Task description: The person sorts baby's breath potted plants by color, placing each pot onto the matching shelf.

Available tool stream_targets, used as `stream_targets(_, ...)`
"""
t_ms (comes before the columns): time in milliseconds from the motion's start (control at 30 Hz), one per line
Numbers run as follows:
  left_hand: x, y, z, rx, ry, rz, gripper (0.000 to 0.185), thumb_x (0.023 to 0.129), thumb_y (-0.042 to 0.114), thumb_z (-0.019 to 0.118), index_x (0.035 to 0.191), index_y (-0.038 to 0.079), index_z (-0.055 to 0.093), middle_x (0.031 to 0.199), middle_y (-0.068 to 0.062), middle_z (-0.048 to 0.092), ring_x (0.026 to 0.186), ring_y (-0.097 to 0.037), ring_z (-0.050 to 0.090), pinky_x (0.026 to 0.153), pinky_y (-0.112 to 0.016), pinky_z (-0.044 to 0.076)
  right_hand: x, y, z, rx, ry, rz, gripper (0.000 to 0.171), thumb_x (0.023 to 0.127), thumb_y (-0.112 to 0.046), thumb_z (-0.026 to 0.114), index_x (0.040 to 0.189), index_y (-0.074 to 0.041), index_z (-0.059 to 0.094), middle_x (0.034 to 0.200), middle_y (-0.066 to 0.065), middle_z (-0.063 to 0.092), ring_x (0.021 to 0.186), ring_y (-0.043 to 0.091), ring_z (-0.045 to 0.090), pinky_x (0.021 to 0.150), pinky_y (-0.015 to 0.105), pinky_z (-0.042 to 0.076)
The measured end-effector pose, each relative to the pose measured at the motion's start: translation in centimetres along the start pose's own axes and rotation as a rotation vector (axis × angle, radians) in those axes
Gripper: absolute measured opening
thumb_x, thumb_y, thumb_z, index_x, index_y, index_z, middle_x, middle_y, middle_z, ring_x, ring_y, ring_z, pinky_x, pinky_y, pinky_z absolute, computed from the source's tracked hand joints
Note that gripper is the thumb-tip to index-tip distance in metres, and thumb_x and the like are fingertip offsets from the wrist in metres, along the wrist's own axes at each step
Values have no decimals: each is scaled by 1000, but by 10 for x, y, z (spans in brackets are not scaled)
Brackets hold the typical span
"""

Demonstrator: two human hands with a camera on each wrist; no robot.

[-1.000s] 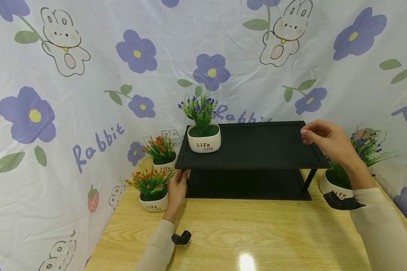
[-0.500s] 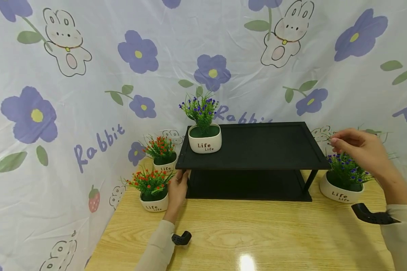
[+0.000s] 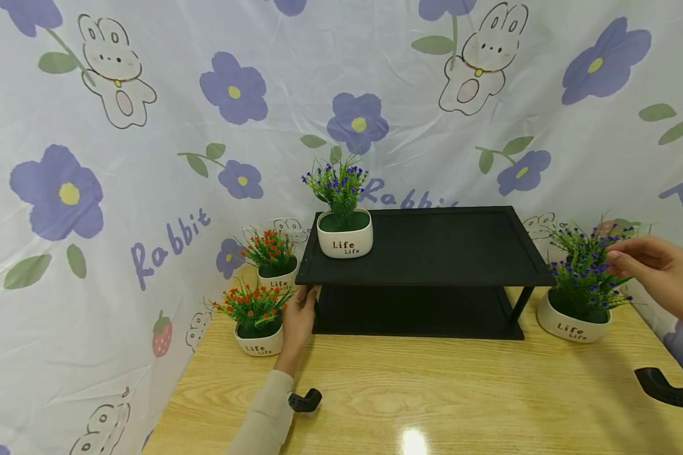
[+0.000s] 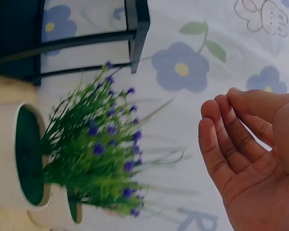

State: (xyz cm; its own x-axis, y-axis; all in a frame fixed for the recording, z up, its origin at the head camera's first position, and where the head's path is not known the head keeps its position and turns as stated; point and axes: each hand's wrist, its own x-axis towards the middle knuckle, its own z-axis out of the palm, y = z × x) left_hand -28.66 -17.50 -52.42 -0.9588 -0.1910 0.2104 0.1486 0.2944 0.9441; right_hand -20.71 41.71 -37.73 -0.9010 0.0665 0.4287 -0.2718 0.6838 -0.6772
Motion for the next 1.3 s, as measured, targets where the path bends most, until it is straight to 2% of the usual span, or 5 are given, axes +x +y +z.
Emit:
stream_targets(233,-1,0,1,14,22,-11,41,112,28,58,152,20,62,151,-11,63,139,-32,62,115,-54,50,-18,30,-4,157,81,-64,42,109,6,53,111,-35,64,92,-36,63,77,-15,60,71,2,46)
stream_targets(633,0,1,2,21,39,0,40,112,24,58,151,16,62,150,-14,64,138,-34,62,115,-56,50,-42,118,5,275,116,-96,43,108,7,51,115,-30,71,101,-32,68,85,-18,65,77,1,50)
stream_targets(967,0,1,1,11,25,-15,42,112,29,58,152,18,62,152,-13,62,140,-33,61,116,-55,49,-52,216,15,253,250,-152,31,109,8,50,137,14,62,116,-28,69,102,-13,67,88,3,51)
stream_targets(1133,0,1,1,13,33,-8,40,112,28,59,150,18,64,151,-13,63,139,-32,62,115,-55,50,-61,212,18,291,220,-68,35,111,5,45,142,4,62,118,-29,65,102,-13,64,84,1,48)
stream_targets(1300,0,1,1,12,27,-15,41,112,29,59,152,19,62,151,-12,63,139,-32,62,116,-54,49,-74,220,27,113,92,83,45,115,-7,44,157,-23,50,125,-40,49,106,-21,49,86,-1,40)
